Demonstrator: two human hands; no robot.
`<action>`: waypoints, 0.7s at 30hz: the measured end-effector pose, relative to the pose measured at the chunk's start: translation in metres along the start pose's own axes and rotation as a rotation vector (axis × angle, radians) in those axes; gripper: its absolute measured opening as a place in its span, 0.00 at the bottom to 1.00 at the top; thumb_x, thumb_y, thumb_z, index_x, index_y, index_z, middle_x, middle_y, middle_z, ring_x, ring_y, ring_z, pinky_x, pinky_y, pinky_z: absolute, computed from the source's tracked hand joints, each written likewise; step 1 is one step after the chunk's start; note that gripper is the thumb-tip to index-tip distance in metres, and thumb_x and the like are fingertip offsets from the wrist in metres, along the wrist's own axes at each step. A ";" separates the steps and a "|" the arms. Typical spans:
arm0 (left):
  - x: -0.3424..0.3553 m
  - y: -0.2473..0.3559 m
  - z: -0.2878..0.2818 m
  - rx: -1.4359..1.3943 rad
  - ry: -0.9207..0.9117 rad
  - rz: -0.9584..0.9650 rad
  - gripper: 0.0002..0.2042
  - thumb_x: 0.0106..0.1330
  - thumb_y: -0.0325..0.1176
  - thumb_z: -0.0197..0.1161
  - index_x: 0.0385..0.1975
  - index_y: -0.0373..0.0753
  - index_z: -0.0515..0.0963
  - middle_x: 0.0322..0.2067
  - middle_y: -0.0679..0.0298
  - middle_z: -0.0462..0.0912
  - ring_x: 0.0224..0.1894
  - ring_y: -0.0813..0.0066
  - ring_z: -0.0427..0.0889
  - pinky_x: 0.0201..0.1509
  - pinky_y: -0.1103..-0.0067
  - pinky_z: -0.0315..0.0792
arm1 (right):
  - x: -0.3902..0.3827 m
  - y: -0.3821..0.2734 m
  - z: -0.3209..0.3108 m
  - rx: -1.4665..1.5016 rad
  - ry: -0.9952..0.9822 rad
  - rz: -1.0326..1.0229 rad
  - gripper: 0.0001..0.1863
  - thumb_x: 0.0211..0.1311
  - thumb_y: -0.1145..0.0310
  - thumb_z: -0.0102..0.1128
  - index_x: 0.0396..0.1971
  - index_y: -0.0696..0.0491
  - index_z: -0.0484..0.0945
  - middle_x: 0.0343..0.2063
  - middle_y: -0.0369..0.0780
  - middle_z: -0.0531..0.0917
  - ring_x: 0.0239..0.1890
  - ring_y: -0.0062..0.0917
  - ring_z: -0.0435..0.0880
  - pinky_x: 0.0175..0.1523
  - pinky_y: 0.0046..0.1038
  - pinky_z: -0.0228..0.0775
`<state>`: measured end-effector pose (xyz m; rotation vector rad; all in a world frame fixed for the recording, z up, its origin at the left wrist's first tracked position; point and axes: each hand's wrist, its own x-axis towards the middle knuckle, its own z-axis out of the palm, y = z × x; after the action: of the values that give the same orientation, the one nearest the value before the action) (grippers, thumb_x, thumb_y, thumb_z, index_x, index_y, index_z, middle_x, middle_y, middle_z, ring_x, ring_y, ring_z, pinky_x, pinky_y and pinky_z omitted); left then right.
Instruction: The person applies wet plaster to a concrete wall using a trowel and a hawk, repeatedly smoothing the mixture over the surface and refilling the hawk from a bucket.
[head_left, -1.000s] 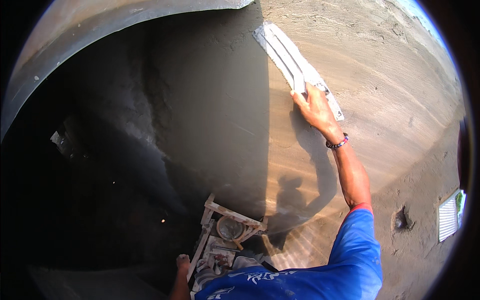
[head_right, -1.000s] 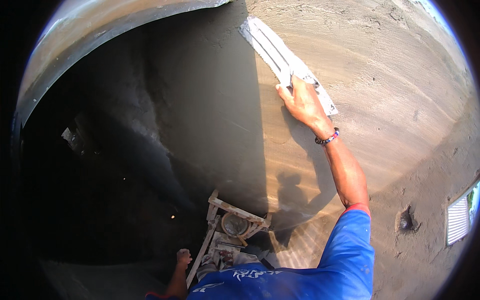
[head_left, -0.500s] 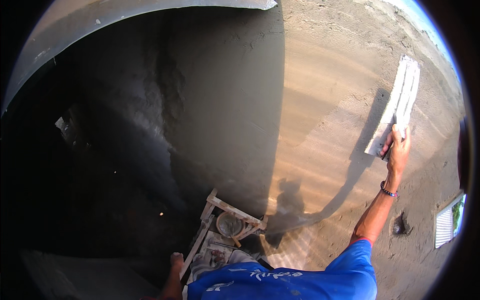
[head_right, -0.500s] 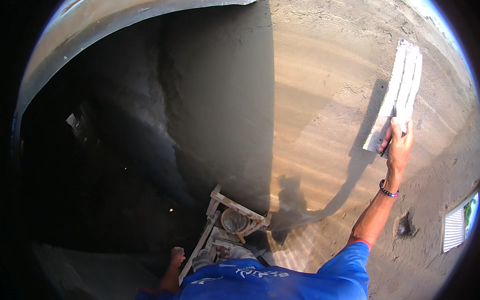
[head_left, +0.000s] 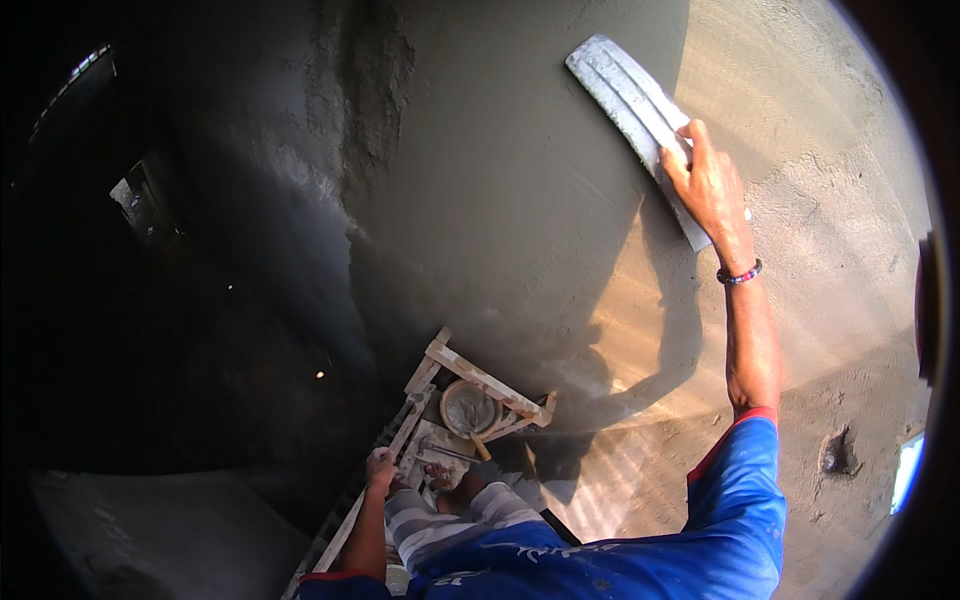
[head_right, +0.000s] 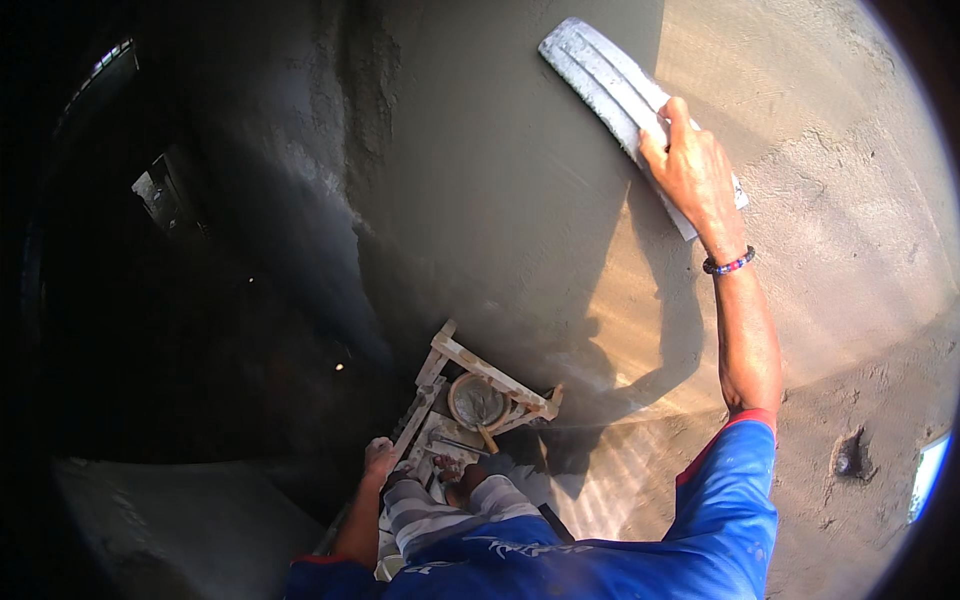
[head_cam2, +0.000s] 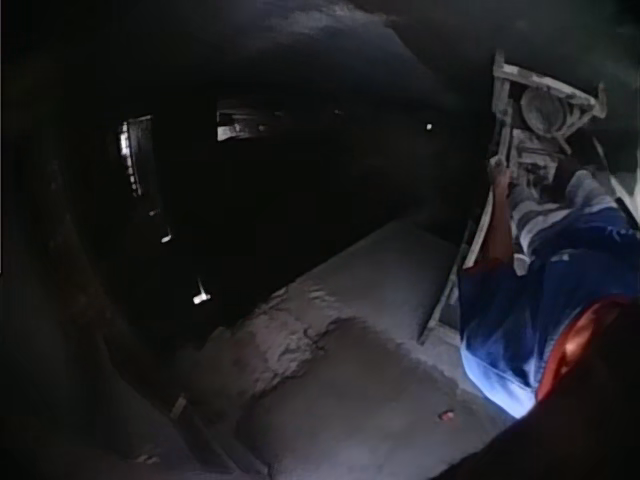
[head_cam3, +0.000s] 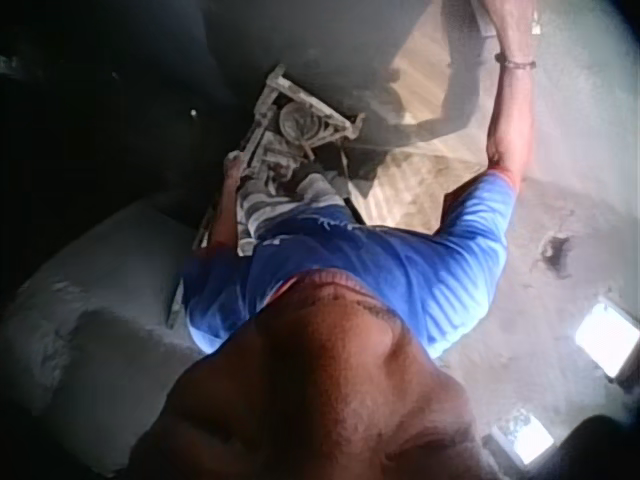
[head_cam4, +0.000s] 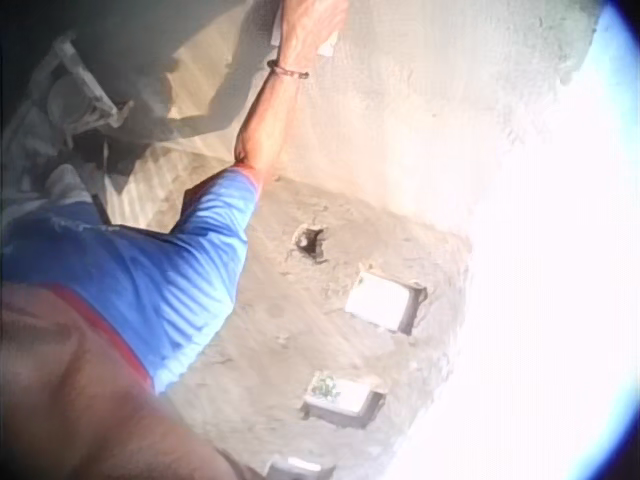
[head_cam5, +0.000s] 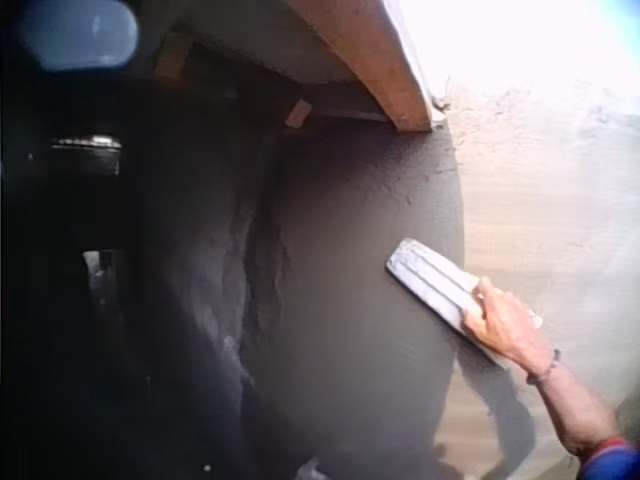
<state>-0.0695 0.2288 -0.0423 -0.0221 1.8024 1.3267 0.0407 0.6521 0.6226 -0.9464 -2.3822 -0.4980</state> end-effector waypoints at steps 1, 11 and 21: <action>0.005 -0.004 0.008 -0.084 -0.046 -0.017 0.12 0.64 0.35 0.59 0.41 0.33 0.77 0.27 0.62 0.79 0.20 0.76 0.76 0.22 0.78 0.72 | -0.017 -0.011 0.036 -0.041 -0.075 -0.070 0.17 0.63 0.60 0.54 0.44 0.56 0.65 0.23 0.55 0.80 0.30 0.53 0.82 0.35 0.45 0.74; 0.060 -0.099 0.027 0.020 -0.021 0.037 0.13 0.62 0.32 0.58 0.43 0.31 0.75 0.29 0.58 0.80 0.24 0.74 0.79 0.24 0.78 0.74 | -0.247 -0.022 0.292 -0.229 -0.689 -0.293 0.10 0.59 0.73 0.51 0.38 0.59 0.62 0.24 0.52 0.81 0.24 0.41 0.85 0.26 0.37 0.76; 0.078 -0.060 0.044 -0.048 -0.086 0.034 0.17 0.64 0.35 0.58 0.46 0.29 0.75 0.37 0.54 0.80 0.32 0.70 0.81 0.30 0.77 0.78 | -0.148 -0.039 0.146 0.091 -0.078 -0.138 0.18 0.65 0.60 0.56 0.44 0.59 0.67 0.16 0.49 0.79 0.16 0.41 0.80 0.21 0.37 0.73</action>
<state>-0.0617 0.2730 -0.1401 0.0389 1.7055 1.3737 0.0558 0.6231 0.4139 -0.7778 -2.5298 -0.4063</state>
